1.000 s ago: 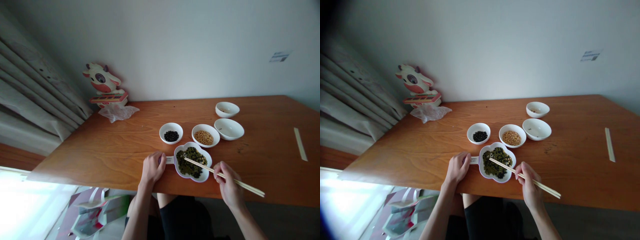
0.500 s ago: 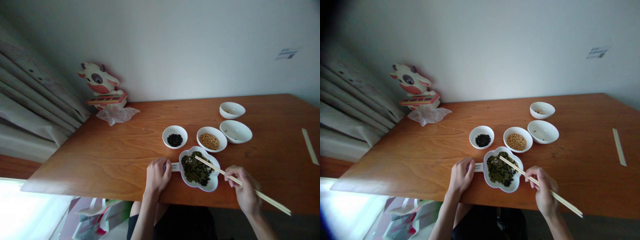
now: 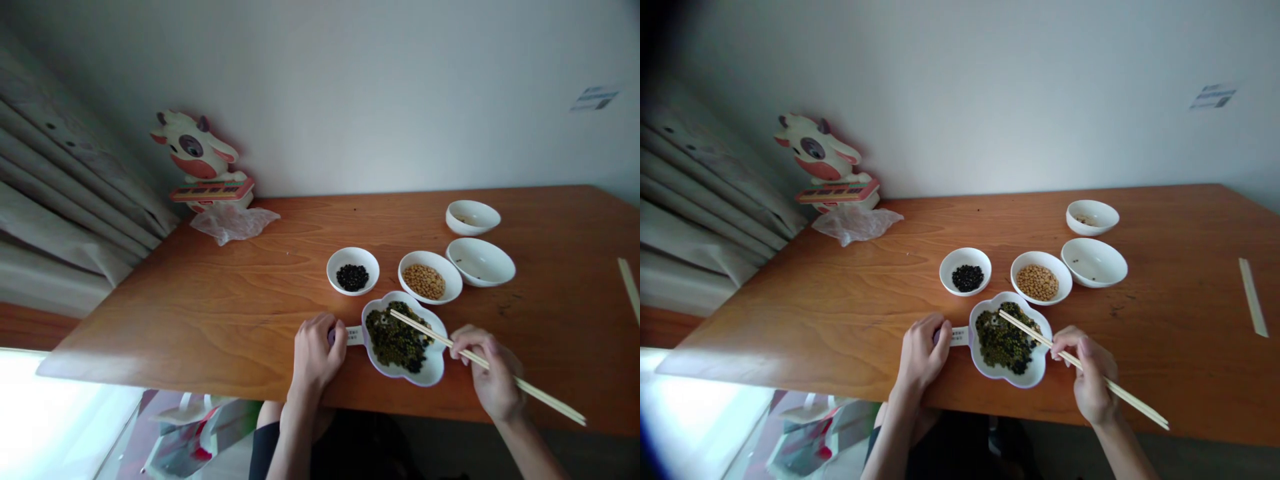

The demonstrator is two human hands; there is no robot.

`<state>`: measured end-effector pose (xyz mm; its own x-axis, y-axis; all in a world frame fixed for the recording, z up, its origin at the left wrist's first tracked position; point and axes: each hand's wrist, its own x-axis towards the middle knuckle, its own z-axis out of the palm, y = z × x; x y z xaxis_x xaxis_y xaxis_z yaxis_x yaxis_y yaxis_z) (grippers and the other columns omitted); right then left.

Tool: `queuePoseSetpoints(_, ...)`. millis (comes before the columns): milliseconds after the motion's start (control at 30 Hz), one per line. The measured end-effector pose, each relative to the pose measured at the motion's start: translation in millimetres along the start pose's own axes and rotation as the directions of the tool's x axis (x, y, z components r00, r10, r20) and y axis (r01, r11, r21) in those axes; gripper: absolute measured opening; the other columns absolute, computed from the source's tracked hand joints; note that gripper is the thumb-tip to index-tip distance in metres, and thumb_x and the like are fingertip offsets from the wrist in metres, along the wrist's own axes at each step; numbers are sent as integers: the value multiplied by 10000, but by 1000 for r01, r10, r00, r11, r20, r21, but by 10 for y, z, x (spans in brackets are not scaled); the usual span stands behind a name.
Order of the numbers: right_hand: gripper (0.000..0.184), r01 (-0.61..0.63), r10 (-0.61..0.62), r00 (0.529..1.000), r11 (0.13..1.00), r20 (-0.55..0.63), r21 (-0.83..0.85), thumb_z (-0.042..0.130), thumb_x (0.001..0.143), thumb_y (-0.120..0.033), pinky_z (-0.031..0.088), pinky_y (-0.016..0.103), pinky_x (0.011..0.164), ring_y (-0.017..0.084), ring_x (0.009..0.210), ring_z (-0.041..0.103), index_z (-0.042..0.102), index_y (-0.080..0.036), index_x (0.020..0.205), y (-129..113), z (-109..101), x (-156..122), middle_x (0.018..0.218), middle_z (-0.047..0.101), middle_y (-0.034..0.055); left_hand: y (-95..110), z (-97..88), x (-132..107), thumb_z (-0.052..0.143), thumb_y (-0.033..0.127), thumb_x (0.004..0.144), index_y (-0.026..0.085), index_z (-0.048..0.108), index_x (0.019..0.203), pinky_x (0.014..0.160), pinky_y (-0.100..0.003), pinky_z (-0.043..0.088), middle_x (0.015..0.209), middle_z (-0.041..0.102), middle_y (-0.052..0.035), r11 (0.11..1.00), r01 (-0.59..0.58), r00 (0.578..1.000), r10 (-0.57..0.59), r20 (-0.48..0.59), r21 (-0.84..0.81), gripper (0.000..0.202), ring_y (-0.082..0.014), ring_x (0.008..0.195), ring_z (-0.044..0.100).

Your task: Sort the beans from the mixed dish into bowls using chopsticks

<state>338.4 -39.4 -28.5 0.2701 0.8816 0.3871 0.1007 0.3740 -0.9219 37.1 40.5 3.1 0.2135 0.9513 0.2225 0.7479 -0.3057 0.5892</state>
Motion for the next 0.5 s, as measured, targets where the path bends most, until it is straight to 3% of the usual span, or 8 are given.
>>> queuePoseSetpoints(133, 483, 13, -13, 1000, 1000, 17, -8, 368, 1093, -401, 427, 298, 627, 170, 743, 564, 701, -207, 802, -17, -25, 22, 726, 632, 36, -1, -1, 12, 473, 289, 1007, 217, 386, 669, 629, -301, 300, 652, 526, 0, 1000, -1, 1000, 1, -8, 5, 356, -154, 619, 483)
queuePoseSetpoints(500, 500, -58, 60, 996, 998, 71, -31, 360, 1091, -400, 402, 301, 565, 172, 696, 553, 718, -208, 799, 9, -32, -19, 722, 623, 50, -22, 38, -11, 489, 283, 990, 221, 358, 666, 616, -297, 292, 644, 490, 9, 1000, 16, 999, -16, -33, 3, 355, -149, 609, 455)
